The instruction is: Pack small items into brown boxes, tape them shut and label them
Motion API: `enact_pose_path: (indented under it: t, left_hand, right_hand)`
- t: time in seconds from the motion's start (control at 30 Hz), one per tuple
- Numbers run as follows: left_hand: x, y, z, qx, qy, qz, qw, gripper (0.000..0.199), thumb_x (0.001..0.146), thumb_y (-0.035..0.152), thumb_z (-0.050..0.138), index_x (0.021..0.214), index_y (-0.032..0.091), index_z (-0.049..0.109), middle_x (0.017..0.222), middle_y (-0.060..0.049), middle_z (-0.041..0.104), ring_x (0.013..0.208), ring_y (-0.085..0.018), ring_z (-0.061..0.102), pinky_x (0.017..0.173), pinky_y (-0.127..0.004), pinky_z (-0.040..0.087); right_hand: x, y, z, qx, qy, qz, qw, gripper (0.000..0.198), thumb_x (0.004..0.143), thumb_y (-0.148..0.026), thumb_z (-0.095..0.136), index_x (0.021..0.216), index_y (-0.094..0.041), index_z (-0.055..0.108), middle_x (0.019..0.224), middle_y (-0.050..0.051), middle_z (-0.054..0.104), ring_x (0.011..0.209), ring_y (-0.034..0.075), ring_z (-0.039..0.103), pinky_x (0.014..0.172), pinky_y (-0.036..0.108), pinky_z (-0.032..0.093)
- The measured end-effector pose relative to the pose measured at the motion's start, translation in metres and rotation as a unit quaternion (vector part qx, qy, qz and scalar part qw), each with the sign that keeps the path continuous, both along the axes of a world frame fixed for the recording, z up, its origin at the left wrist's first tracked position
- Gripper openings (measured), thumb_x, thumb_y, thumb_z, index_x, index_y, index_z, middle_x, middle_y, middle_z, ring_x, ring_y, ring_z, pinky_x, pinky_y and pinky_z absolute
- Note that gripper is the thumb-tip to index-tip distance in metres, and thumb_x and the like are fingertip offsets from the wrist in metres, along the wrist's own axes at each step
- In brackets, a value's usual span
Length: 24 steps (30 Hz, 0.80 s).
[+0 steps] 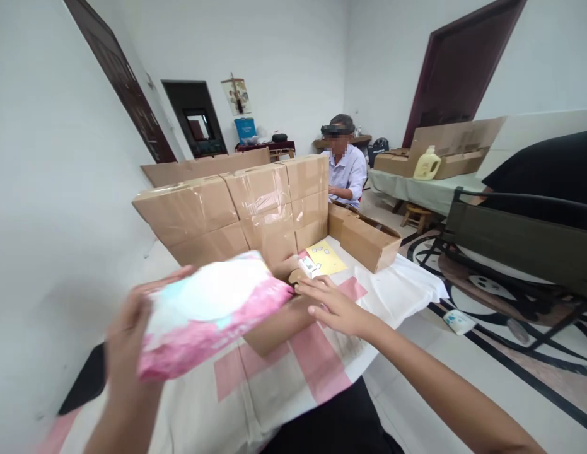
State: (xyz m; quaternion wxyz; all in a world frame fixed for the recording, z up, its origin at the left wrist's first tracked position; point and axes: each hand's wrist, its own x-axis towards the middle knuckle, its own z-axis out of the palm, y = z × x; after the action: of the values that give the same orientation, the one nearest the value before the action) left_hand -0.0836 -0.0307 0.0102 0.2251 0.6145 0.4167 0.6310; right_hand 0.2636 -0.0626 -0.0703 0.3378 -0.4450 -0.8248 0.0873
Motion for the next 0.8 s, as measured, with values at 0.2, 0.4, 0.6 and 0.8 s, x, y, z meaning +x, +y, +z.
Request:
enact_pose_path:
  t: [0.2,0.4,0.6,0.8]
  left_hand:
    - [0.073,0.036,-0.014,-0.041,0.115,-0.049,0.991,0.051,0.099,0.058,0.038,0.111,0.017,0.066,0.114,-0.011,0.072,0.103,-0.024,0.066,0.091,-0.036,0.053]
    - [0.068,0.092,-0.046,-0.118,0.386,-0.182,0.897,0.028,0.085,0.047,0.056,0.078,0.024,0.072,0.098,-0.004,0.077,0.102,-0.024,0.068,0.09,-0.034,0.053]
    - [0.062,0.068,-0.043,-0.144,0.583,-0.129,0.789,0.028,0.086,0.039,0.057,0.108,0.032,0.072,0.115,-0.003,0.075,0.107,-0.025,0.067,0.087,-0.034,0.05]
    - [0.116,0.065,-0.065,-0.15,0.712,-0.156,0.668,0.081,0.079,0.035,0.068,0.154,0.028,0.038,0.117,-0.011,0.075,0.108,-0.033,0.068,0.091,-0.04,0.05]
  right_hand:
    - [0.0,0.01,-0.038,-0.015,0.175,0.045,0.983,0.014,0.096,-0.021,0.057,0.106,-0.023,0.067,0.108,0.008,0.063,0.1,0.022,0.063,0.088,0.039,0.054]
    - [-0.011,0.004,-0.048,0.037,0.207,0.05,0.976,0.016,0.103,-0.025,0.049,0.099,-0.022,0.064,0.101,0.007,0.062,0.1,0.022,0.058,0.091,0.04,0.05]
    - [-0.018,0.001,-0.052,0.064,0.177,0.033,0.982,0.017,0.104,-0.024,0.047,0.102,-0.022,0.064,0.102,0.007,0.062,0.1,0.022,0.056,0.091,0.04,0.048]
    - [-0.023,0.0,-0.055,0.076,0.2,0.006,0.977,0.015,0.103,-0.022,0.048,0.099,-0.023,0.063,0.099,0.007,0.059,0.097,0.022,0.055,0.088,0.039,0.048]
